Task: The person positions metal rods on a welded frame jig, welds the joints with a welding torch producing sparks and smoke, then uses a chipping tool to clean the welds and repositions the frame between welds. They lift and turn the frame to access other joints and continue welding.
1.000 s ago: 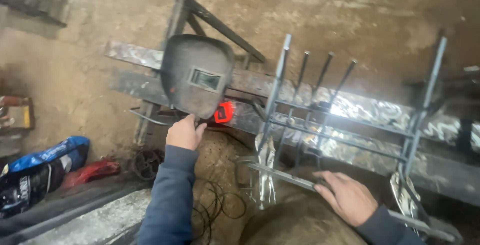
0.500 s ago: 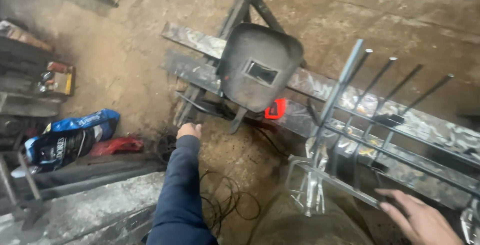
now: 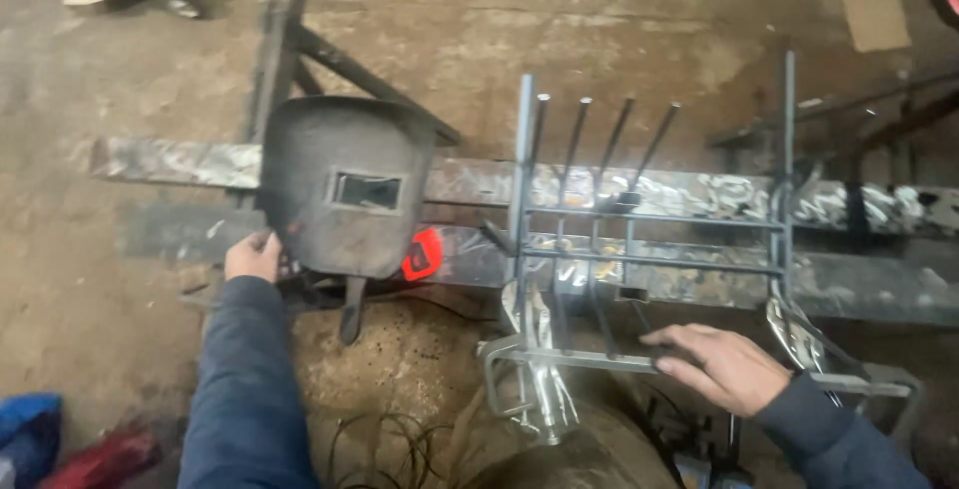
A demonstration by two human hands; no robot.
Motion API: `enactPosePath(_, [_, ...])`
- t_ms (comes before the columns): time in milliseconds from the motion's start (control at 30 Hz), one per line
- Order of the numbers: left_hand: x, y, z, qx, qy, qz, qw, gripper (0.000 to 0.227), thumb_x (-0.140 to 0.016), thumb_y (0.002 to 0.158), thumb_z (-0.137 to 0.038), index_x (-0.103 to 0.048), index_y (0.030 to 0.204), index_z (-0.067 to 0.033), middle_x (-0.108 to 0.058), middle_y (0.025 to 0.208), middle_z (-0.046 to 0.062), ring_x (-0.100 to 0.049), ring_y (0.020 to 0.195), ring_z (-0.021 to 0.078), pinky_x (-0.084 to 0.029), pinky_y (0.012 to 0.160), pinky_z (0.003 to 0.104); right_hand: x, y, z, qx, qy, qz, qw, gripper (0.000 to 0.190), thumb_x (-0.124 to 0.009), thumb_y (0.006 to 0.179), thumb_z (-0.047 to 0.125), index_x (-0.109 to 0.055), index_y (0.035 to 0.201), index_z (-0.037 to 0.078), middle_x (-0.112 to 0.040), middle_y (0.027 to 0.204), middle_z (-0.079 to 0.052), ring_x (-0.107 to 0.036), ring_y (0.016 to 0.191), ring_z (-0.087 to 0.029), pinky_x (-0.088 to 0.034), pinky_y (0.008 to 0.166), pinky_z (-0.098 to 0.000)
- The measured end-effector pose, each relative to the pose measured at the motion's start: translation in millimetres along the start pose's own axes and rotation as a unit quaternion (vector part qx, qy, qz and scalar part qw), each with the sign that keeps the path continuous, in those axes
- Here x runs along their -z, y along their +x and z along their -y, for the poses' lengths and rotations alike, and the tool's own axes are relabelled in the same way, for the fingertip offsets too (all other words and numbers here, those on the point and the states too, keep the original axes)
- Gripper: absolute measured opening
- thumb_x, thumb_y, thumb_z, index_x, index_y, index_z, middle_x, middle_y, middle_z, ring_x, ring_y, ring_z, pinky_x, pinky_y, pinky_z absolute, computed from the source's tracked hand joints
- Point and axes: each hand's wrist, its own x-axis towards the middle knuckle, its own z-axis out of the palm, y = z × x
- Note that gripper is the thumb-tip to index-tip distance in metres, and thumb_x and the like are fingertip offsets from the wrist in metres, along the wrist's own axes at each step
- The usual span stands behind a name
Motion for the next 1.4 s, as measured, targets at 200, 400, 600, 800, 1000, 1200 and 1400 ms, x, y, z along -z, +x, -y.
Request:
enactPosePath(200, [-7,7,-31,-0.141,0.324,-0.019,0.935,0.045,-0.078,0.092,-0.036,-0.077,0.118,0.0008,-0.075,0.094,0.025,-0.072,0.092,0.0391,-0.055,0.08,0.048,13,1,16,-0.03,-0.02,0.031,0.999,0.047,-0.061,0.091,0.039,-0.065,0.134,0.021,-0.073,0.11,-0.009,-0.072,0.1,-0.031,-0.057,0.086,-0.04])
enactPosePath(400, [2,-23,-38,-0.174,0.352,-0.099,0.914,0.039,-0.076,0.096,-0.032,-0.077,0.115,0.0014,-0.074,0.096,0.026,-0.072,0.093,0.0415,-0.055,0.084,0.049,10,-1,11,0.003,0.01,-0.002,1.0,0.044,-0.063,0.092,0.038,-0.068,0.131,0.017,-0.074,0.108,-0.011,-0.072,0.099,-0.033,-0.056,0.085,-0.0422])
enactPosePath(600, [9,-94,-49,-0.16,0.278,-0.221,0.921,0.042,-0.075,0.101,-0.033,-0.07,0.115,0.0061,-0.073,0.099,0.025,-0.072,0.091,0.039,-0.056,0.085,0.048,12,0,12,0.01,0.014,0.009,1.0,0.045,-0.062,0.093,0.041,-0.067,0.131,0.017,-0.074,0.109,-0.012,-0.071,0.1,-0.034,-0.055,0.086,-0.0426])
enactPosePath(800, [24,-207,-17,-0.089,0.065,-0.341,0.934,0.046,-0.067,0.109,-0.034,-0.061,0.13,0.0054,-0.071,0.12,0.023,-0.072,0.1,0.0339,-0.061,0.085,0.04,9,-3,10,0.005,0.01,0.006,1.0,0.046,-0.061,0.093,0.041,-0.066,0.132,0.018,-0.074,0.108,-0.012,-0.072,0.1,-0.033,-0.055,0.087,-0.0423])
enactPosePath(1000, [88,-229,163,-0.11,-0.347,-0.058,0.93,0.034,-0.057,0.11,-0.033,-0.049,0.127,-0.0042,-0.066,0.102,0.016,-0.07,0.086,0.033,-0.06,0.082,0.053,3,-8,12,0.014,-0.007,-0.001,1.0,0.044,-0.06,0.094,0.042,-0.066,0.131,0.019,-0.073,0.105,-0.012,-0.071,0.098,-0.033,-0.055,0.086,-0.0438])
enactPosePath(1200, [-6,-307,-130,-0.129,-0.335,-0.089,0.929,0.033,-0.067,0.107,-0.018,-0.048,0.133,-0.0131,-0.062,0.094,0.009,-0.06,0.066,0.0259,-0.056,0.057,0.046,8,-7,18,0.007,-0.014,0.007,1.0,0.043,-0.059,0.094,0.04,-0.066,0.131,0.02,-0.073,0.102,-0.012,-0.071,0.096,-0.034,-0.055,0.083,-0.0441])
enactPosePath(1400, [-51,-296,-257,-0.213,0.107,0.118,0.964,0.04,-0.071,0.091,-0.016,-0.066,0.129,-0.0054,-0.075,0.088,0.012,-0.066,0.072,0.0183,-0.056,0.07,0.034,7,-7,13,0.011,0.004,-0.01,1.0,0.044,-0.059,0.093,0.042,-0.066,0.13,0.02,-0.073,0.1,-0.011,-0.072,0.092,-0.033,-0.056,0.081,-0.0442])
